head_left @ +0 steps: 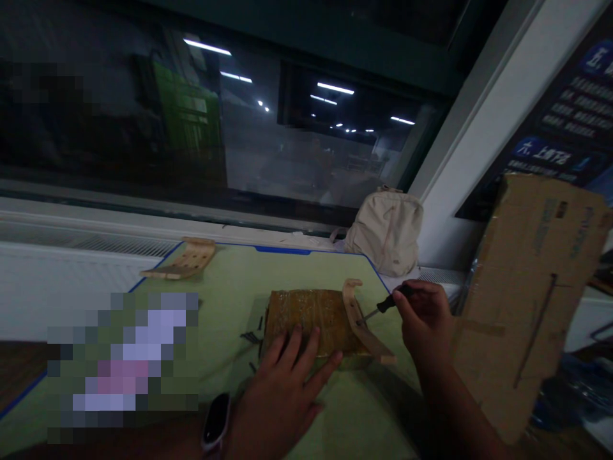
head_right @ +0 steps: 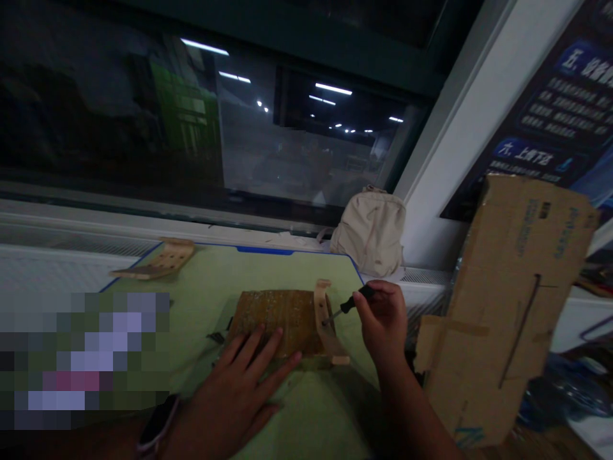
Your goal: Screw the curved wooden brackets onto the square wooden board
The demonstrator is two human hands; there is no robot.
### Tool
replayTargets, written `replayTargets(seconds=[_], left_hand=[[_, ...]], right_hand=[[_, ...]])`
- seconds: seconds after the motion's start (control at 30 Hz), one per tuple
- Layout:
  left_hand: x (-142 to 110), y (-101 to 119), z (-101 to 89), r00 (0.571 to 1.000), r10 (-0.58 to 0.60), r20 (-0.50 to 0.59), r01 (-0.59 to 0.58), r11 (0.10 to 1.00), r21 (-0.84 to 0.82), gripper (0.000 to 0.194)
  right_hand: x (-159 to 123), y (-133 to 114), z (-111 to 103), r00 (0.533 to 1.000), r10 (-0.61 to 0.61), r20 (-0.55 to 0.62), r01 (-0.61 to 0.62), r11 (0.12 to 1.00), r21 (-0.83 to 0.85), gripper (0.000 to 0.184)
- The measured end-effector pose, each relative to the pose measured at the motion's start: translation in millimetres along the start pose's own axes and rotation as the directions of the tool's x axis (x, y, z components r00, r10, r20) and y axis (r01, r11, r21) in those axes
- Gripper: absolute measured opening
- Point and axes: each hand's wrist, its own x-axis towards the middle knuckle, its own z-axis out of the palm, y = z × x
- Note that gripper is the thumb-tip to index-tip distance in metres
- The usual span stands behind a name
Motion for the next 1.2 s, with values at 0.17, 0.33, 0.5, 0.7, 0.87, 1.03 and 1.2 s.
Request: replayTargets(seconds=[0.17, 0.33, 0.5, 0.7, 0.87, 1.03, 1.2], left_hand=[[6.9, 2.3, -13.4, 0.995, -0.002, 0.103, -0.001, 0.999, 0.033, 0.092], [6.3, 1.8, -8.7, 0.998, 0.001, 0.064, -0.003, 0.999, 0.036, 0.090], [1.3, 0.5, -1.4, 1.000, -0.008, 0.000, 0.008, 1.000, -0.011, 0.082], [10.2, 4.7, -19.1, 0.989, -0.020, 0.144, 0.018, 1.000, 0.014, 0.093], [8.5, 2.3, -10.5, 0.994, 0.002, 0.109, -0.006, 0.999, 0.032, 0.099], [1.4, -0.3, -1.2, 1.000, 0.000, -0.004, 0.000, 1.000, 0.017, 0.086], [0.6, -0.1, -3.4, 1.000, 0.003, 0.022, -0.004, 1.000, 0.027, 0.082]], right_hand=[[-7.3, -6.3, 3.7, 0.987, -0.081, 0.137, 0.064, 0.990, 0.122, 0.021], [-10.1, 0.0, 6.9, 0.973, 0.024, 0.231, -0.070, 0.979, 0.192, 0.025], [-2.6, 6.3, 5.0, 0.995, 0.089, 0.049, -0.095, 0.988, 0.124, 0.028], [-6.4, -2.5, 5.8, 0.994, -0.004, 0.109, -0.015, 0.985, 0.170, 0.023], [-5.2, -3.4, 4.9, 0.984, 0.066, 0.164, -0.094, 0.981, 0.170, 0.021], [-1.8, -4.7, 1.6, 1.000, -0.008, 0.017, 0.008, 0.999, 0.048, 0.027], [-9.5, -14.0, 5.1, 0.976, -0.072, 0.208, 0.031, 0.981, 0.192, 0.018]])
